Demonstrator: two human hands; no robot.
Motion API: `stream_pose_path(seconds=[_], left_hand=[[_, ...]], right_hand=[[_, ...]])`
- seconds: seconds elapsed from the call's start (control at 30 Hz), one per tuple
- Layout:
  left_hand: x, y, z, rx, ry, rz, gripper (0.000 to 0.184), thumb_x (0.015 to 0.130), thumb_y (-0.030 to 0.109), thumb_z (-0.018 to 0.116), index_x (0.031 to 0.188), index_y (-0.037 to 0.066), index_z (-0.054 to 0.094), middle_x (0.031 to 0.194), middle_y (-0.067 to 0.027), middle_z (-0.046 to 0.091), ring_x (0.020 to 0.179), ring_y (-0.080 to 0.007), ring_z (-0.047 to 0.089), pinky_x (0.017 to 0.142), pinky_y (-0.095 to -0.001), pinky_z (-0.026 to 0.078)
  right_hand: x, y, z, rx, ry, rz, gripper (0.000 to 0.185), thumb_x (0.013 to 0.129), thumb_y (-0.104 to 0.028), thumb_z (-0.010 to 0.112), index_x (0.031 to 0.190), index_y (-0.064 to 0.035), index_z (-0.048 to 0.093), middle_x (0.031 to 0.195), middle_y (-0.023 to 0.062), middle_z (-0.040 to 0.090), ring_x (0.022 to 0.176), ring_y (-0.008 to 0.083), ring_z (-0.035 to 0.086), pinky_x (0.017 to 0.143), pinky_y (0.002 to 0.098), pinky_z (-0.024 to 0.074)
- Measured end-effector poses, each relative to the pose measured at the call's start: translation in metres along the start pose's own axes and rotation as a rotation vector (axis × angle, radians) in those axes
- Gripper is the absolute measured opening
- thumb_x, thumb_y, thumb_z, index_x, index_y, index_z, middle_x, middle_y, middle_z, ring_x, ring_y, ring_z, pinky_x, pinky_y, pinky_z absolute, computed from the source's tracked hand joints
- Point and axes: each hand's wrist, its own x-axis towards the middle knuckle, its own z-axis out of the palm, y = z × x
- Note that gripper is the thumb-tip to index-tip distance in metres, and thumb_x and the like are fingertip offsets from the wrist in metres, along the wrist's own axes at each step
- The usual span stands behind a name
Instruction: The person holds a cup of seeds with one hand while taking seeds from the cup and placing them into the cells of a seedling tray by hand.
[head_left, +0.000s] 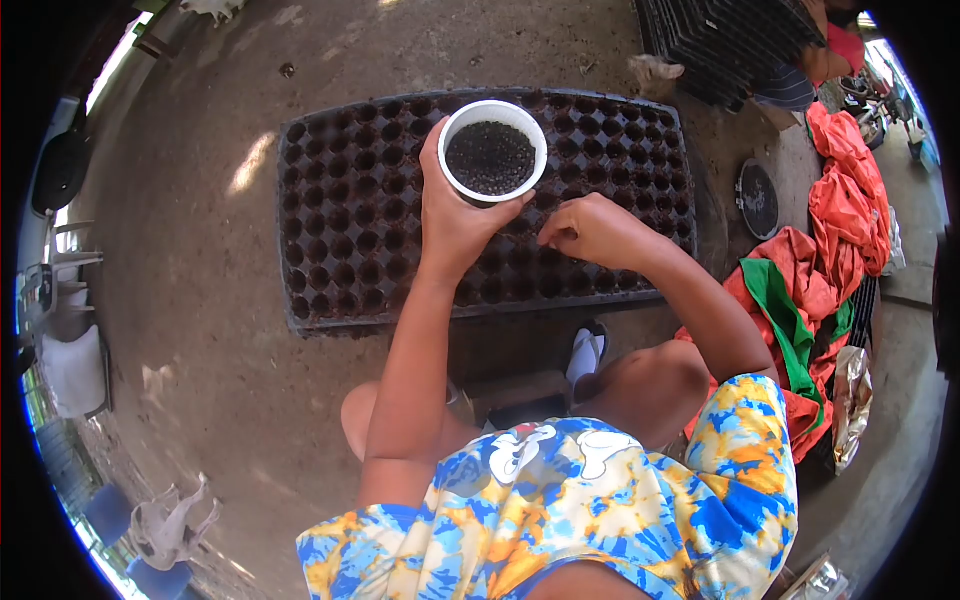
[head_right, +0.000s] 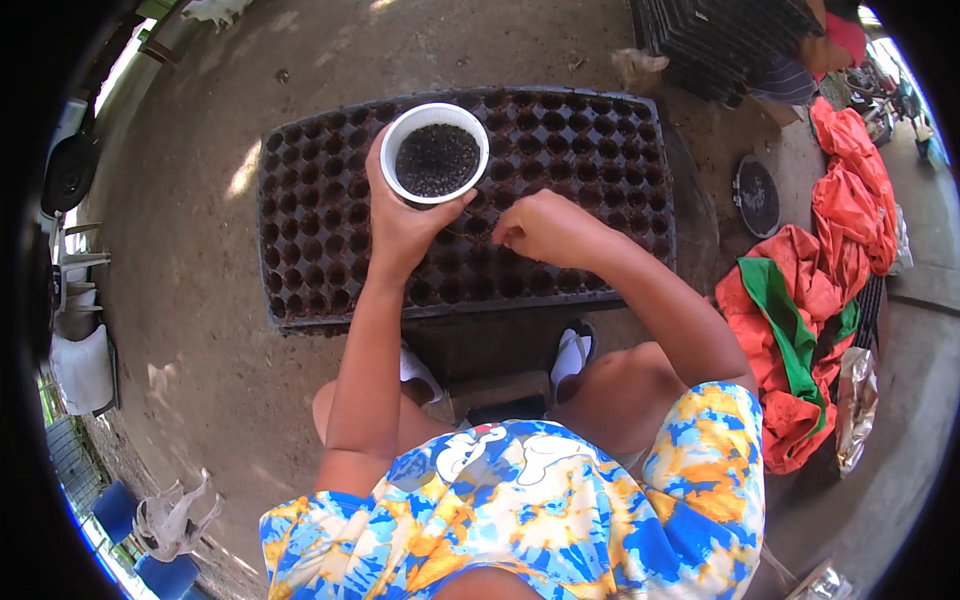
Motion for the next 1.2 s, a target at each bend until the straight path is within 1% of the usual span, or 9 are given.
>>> stream_pose_path(seconds=[0.07,0.17,0.27,0.67,0.77,0.97,1.07,1.17,1.2], left_hand=[[0.0,-0.002,0.0,-0.006,-0.001,0.004,0.101,0.057,0.009,0.088,0.138,0.001,0.028,0.125,-0.0133,0.051,0.116,-0.0213,0.053,0.099,-0.0337,0.043],[0.0,-0.003,0.0,-0.014,0.0,0.003,0.1,0.057,0.009,0.088,0.137,0.001,0.028,0.125,-0.0135,0.051,0.116,-0.0216,0.053,0.099,-0.0339,0.043],[-0.001,-0.001,0.0,-0.009,0.0,0.004,0.099,0.058,0.009,0.088,0.137,0.001,0.029,0.125,-0.0135,0.051,0.115,-0.0218,0.053,0.098,-0.0339,0.043],[-0.002,0.001,0.001,-0.03,0.0,0.019,0.099,0.058,0.01,0.088,0.137,0.001,0.03,0.124,-0.0136,0.052,0.114,-0.0218,0.054,0.097,-0.0339,0.045],[-0.002,0.001,0.0,-0.002,0.006,0.024,0.098,0.058,0.01,0.088,0.137,0.001,0.03,0.123,-0.0136,0.053,0.114,-0.0218,0.054,0.097,-0.0339,0.045],[-0.002,-0.001,0.003,-0.021,0.004,0.024,0.099,0.058,0.011,0.088,0.137,0.001,0.03,0.123,-0.0137,0.053,0.114,-0.0221,0.055,0.097,-0.034,0.044],[-0.003,0.0,0.004,-0.016,-0.006,0.02,0.099,0.058,0.011,0.088,0.137,0.001,0.03,0.124,-0.0137,0.053,0.114,-0.0222,0.055,0.097,-0.0342,0.044],[-0.004,0.0,0.005,-0.003,-0.019,0.003,0.1,0.057,0.011,0.088,0.138,0.001,0.029,0.124,-0.0134,0.053,0.115,-0.0222,0.054,0.098,-0.0342,0.044],[-0.004,0.004,0.005,0.012,-0.022,-0.004,0.1,0.057,0.011,0.088,0.138,0.001,0.029,0.125,-0.0133,0.052,0.115,-0.0221,0.054,0.098,-0.0342,0.044]], right_hand=[[-0.007,0.002,0.007,-0.002,-0.016,-0.058,0.019,0.078,-0.003,0.063,0.094,-0.003,0.071,0.086,0.0146,0.068,0.08,0.028,0.067,0.073,0.0354,0.0524],[-0.013,-0.002,0.011,-0.016,0.001,-0.025,0.017,0.078,-0.004,0.064,0.094,-0.0023,0.07,0.088,0.0141,0.069,0.081,0.0278,0.067,0.073,0.0357,0.0524],[-0.02,-0.016,0.012,0.033,-0.111,0.081,0.016,0.078,-0.004,0.065,0.093,-0.0015,0.068,0.088,0.0135,0.069,0.081,0.0275,0.068,0.072,0.0356,0.0525],[-0.019,-0.02,0.029,0.086,-0.046,-0.02,0.015,0.076,-0.01,0.069,0.089,-0.0025,0.067,0.083,0.0162,0.068,0.079,0.0321,0.066,0.071,0.0385,0.0509],[-0.02,-0.014,0.03,0.012,-0.038,-0.028,0.013,0.076,-0.008,0.07,0.088,-0.0031,0.068,0.082,0.0125,0.069,0.074,0.0291,0.067,0.068,0.0361,0.0518],[-0.027,-0.02,0.018,0.028,0.025,-0.011,0.01,0.077,-0.008,0.069,0.086,-0.0038,0.069,0.077,0.0127,0.068,0.071,0.0289,0.067,0.066,0.0356,0.0518],[-0.025,-0.033,-0.005,0.03,0.015,0.081,0.01,0.077,-0.008,0.07,0.086,-0.0031,0.069,0.077,0.0133,0.068,0.071,0.0278,0.067,0.065,0.0353,0.0515],[-0.026,-0.048,-0.02,-0.038,-0.074,0.06,0.011,0.078,-0.008,0.07,0.086,-0.0016,0.068,0.078,0.0133,0.068,0.069,0.0261,0.066,0.064,0.0343,0.0507],[-0.025,-0.052,-0.024,-0.025,0.003,-0.015,0.01,0.078,-0.008,0.07,0.085,-0.0012,0.068,0.078,0.0131,0.067,0.069,0.0255,0.066,0.063,0.034,0.0505]])
